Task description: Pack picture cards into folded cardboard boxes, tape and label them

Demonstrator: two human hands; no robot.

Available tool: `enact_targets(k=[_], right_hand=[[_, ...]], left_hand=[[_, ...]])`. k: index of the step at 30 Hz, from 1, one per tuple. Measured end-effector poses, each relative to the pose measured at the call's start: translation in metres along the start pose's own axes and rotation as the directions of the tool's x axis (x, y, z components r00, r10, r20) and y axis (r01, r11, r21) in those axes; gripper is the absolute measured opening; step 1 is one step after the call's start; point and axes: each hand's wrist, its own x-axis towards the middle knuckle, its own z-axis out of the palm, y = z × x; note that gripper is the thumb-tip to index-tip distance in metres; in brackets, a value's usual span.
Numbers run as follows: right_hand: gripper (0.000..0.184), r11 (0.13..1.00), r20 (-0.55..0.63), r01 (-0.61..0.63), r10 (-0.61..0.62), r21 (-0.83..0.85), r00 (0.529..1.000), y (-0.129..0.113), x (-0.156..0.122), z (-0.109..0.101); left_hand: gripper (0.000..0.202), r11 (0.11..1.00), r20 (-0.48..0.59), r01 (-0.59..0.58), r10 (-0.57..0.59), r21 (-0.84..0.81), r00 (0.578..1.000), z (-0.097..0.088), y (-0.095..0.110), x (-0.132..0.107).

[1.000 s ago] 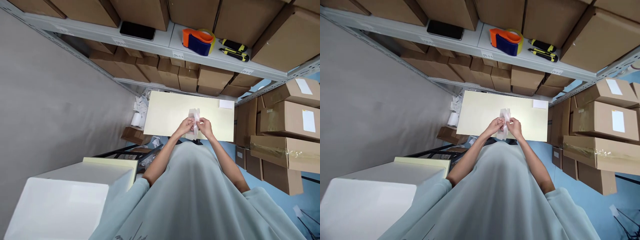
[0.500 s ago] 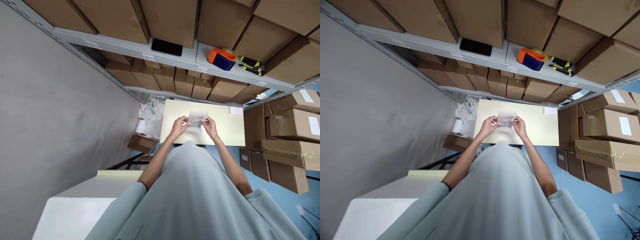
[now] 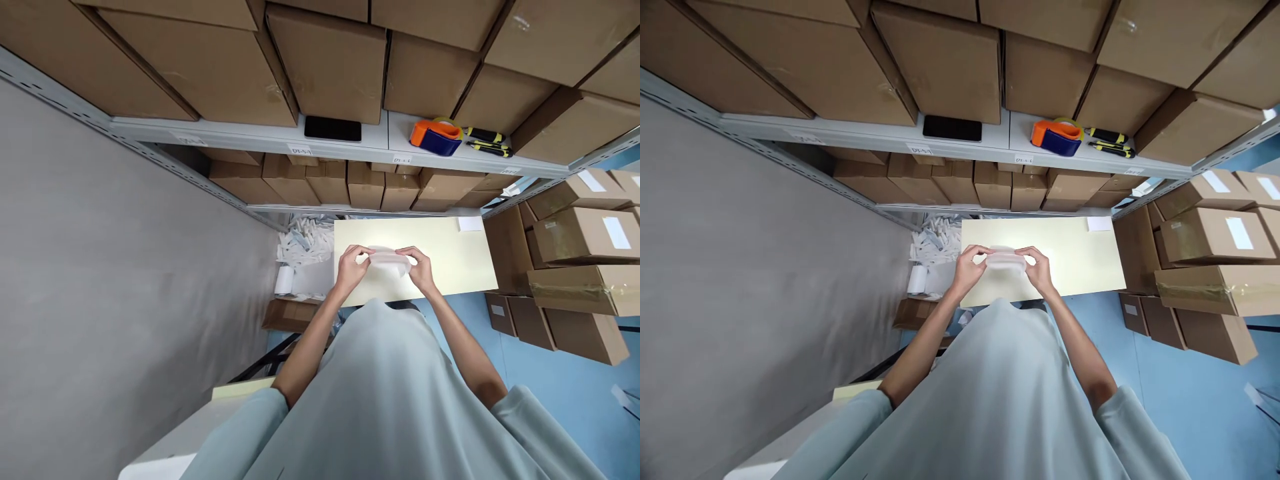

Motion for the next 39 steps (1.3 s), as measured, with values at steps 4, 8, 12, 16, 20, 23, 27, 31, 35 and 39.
enact_targets(k=[4,8,12,16,20,23,27,31,35,39], right_hand=[[0.041,0.992,-0.056,-0.109,0.112,0.058,0.992,0.005,0.018,-0.006],[0.04,0.991,-0.02,-0.11,0.111,0.074,0.994,0.012,0.041,-0.004],[0.038,0.988,0.038,-0.139,0.136,0.064,0.99,0.026,0.062,0.008],[0.038,0.977,0.092,-0.207,0.203,0.04,0.975,0.049,0.079,0.024],[0.039,0.966,0.137,-0.254,0.258,-0.042,0.956,0.076,0.093,0.046],[0.034,0.948,0.175,-0.287,0.309,-0.14,0.935,0.096,0.105,0.072],[0.025,0.915,0.185,-0.329,0.375,-0.235,0.909,0.121,0.121,0.115],[0.026,0.876,0.168,-0.371,0.434,-0.31,0.885,0.14,0.135,0.15],[0.029,0.839,0.139,-0.4,0.476,-0.369,0.868,0.151,0.142,0.17],[0.033,0.817,0.141,-0.418,0.504,-0.397,0.852,0.153,0.14,0.181]], left_hand=[[0.036,0.977,0.051,0.137,-0.131,-0.161,0.99,0.006,-0.001,0.008],[0.04,0.955,0.02,0.14,-0.14,-0.261,0.99,0.011,0.003,0.017],[0.022,0.962,-0.036,0.178,-0.189,-0.206,0.981,0.014,0.007,0.023],[0.027,0.951,-0.097,0.261,-0.279,-0.164,0.955,0.019,0.0,0.025],[0.036,0.94,-0.115,0.335,-0.34,-0.06,0.933,0.023,-0.026,0.024],[0.046,0.899,-0.139,0.433,-0.421,0.067,0.896,0.022,-0.061,0.023],[0.053,0.842,-0.172,0.531,-0.512,0.089,0.841,0.013,-0.117,0.023],[0.046,0.837,-0.185,0.546,-0.533,0.026,0.826,0.007,-0.164,0.029],[0.041,0.84,-0.17,0.538,-0.541,-0.068,0.824,0.006,-0.199,0.035],[0.034,0.821,-0.147,0.546,-0.568,-0.166,0.81,0.005,-0.219,0.036]])
